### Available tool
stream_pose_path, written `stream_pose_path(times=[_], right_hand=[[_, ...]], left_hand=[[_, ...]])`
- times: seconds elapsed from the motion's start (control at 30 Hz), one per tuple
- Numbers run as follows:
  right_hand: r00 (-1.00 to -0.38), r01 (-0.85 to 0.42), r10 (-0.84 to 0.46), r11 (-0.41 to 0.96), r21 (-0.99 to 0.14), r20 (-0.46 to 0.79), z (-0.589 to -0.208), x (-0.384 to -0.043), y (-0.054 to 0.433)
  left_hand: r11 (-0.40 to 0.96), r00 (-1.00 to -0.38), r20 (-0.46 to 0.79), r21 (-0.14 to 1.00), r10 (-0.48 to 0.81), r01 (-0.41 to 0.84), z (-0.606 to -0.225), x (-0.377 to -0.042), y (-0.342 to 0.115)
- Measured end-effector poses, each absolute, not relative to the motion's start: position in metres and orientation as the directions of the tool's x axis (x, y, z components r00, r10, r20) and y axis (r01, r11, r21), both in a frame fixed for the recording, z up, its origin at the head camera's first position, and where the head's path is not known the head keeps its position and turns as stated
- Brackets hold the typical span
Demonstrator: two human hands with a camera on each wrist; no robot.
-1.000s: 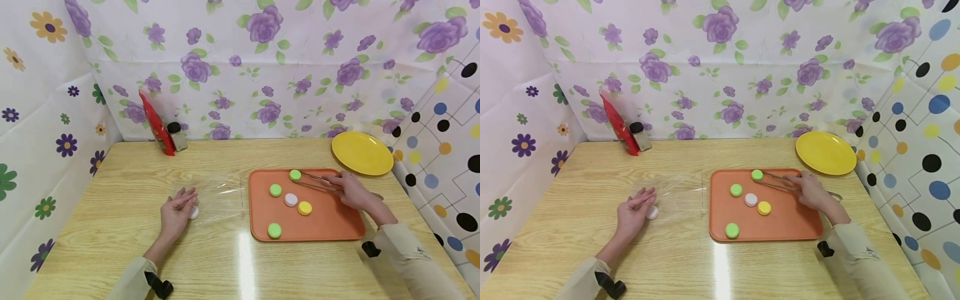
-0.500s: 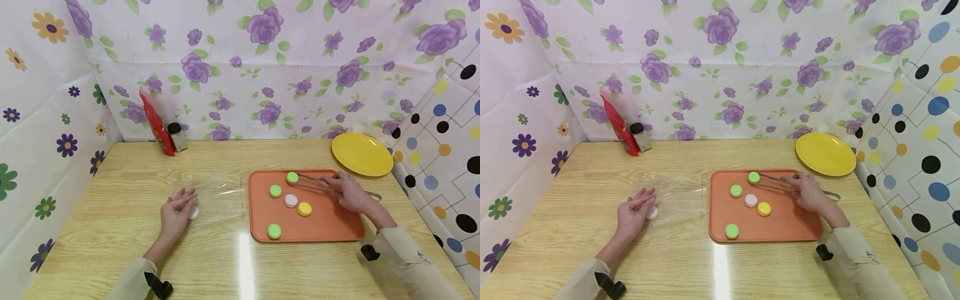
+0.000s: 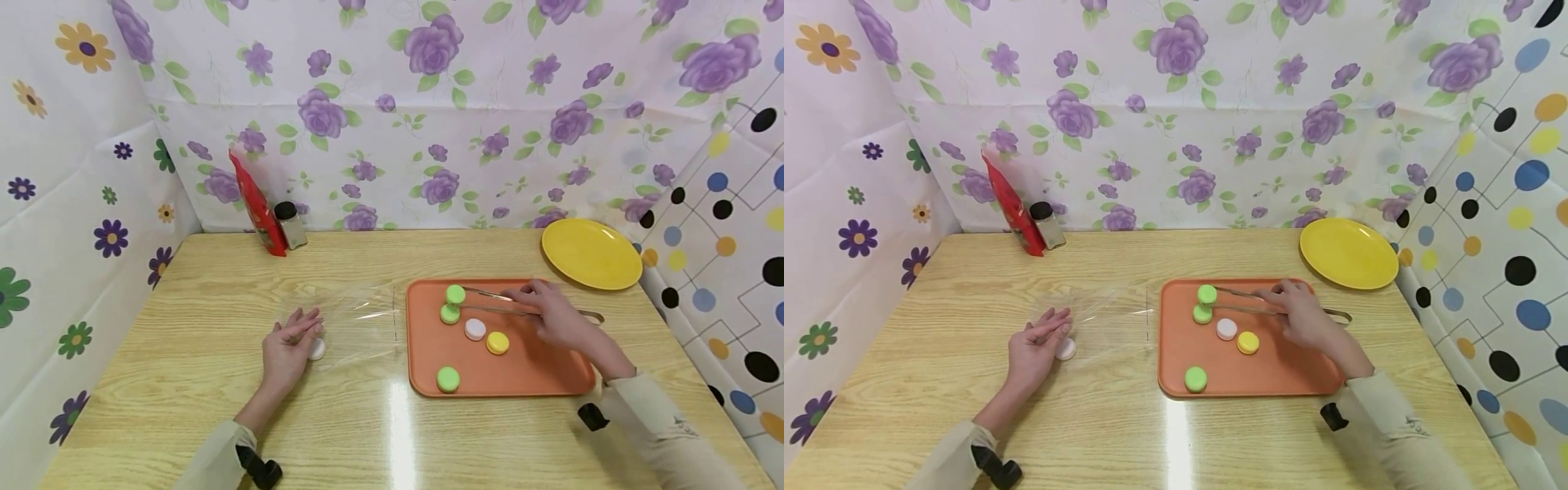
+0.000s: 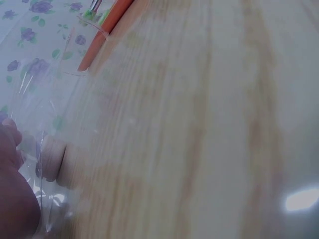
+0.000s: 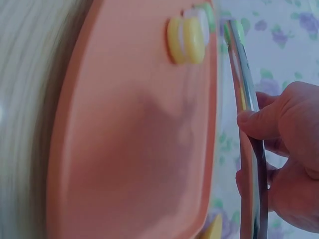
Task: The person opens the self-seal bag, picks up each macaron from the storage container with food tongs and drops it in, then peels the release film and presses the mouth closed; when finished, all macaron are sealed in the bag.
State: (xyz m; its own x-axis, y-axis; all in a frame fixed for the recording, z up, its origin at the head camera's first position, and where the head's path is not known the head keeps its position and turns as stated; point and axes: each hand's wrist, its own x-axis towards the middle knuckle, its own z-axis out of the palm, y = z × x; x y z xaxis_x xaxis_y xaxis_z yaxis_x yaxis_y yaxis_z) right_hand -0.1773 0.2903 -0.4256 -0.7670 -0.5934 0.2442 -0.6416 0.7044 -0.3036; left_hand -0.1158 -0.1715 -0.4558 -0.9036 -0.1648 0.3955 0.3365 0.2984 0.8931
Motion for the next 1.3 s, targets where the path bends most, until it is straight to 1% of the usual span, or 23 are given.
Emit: stream_pose_path(times=[0.07,0.3,0.53,0.63,0.77,0.9,1.1,1.3], right_hand=[[-0.752,-0.659,-0.608,0.689,-0.302,0.255,-0.425,-0.176,0.281],[-0.724,-0.687,-0.656,0.656,-0.312,0.214,-0.422,-0.172,0.244],[-0.711,-0.688,-0.686,0.636,-0.348,0.153,-0.416,-0.172,0.205],[-0.702,-0.698,-0.700,0.638,-0.325,0.134,-0.415,-0.174,0.189],[-0.674,-0.727,-0.729,0.628,-0.279,0.116,-0.417,-0.177,0.170],[-0.644,-0.751,-0.758,0.602,-0.269,0.103,-0.417,-0.179,0.154],[-0.626,-0.769,-0.774,0.594,-0.237,0.094,-0.420,-0.185,0.133],[-0.627,-0.765,-0.775,0.594,-0.248,0.078,-0.426,-0.189,0.113]], left_hand=[[0.298,-0.903,0.396,0.893,-0.166,0.336,-0.456,-0.116,-0.172],[0.294,-0.905,0.392,0.896,-0.167,0.334,-0.455,-0.114,-0.172],[0.290,-0.910,0.380,0.901,-0.165,0.323,-0.454,-0.114,-0.172],[0.291,-0.910,0.381,0.900,-0.163,0.324,-0.457,-0.115,-0.172],[0.291,-0.906,0.389,0.897,-0.168,0.332,-0.471,-0.121,-0.177],[0.279,-0.910,0.377,0.905,-0.174,0.322,-0.485,-0.128,-0.181],[0.279,-0.908,0.383,0.903,-0.171,0.328,-0.490,-0.131,-0.183],[0.280,-0.906,0.383,0.903,-0.179,0.326,-0.489,-0.130,-0.182]])
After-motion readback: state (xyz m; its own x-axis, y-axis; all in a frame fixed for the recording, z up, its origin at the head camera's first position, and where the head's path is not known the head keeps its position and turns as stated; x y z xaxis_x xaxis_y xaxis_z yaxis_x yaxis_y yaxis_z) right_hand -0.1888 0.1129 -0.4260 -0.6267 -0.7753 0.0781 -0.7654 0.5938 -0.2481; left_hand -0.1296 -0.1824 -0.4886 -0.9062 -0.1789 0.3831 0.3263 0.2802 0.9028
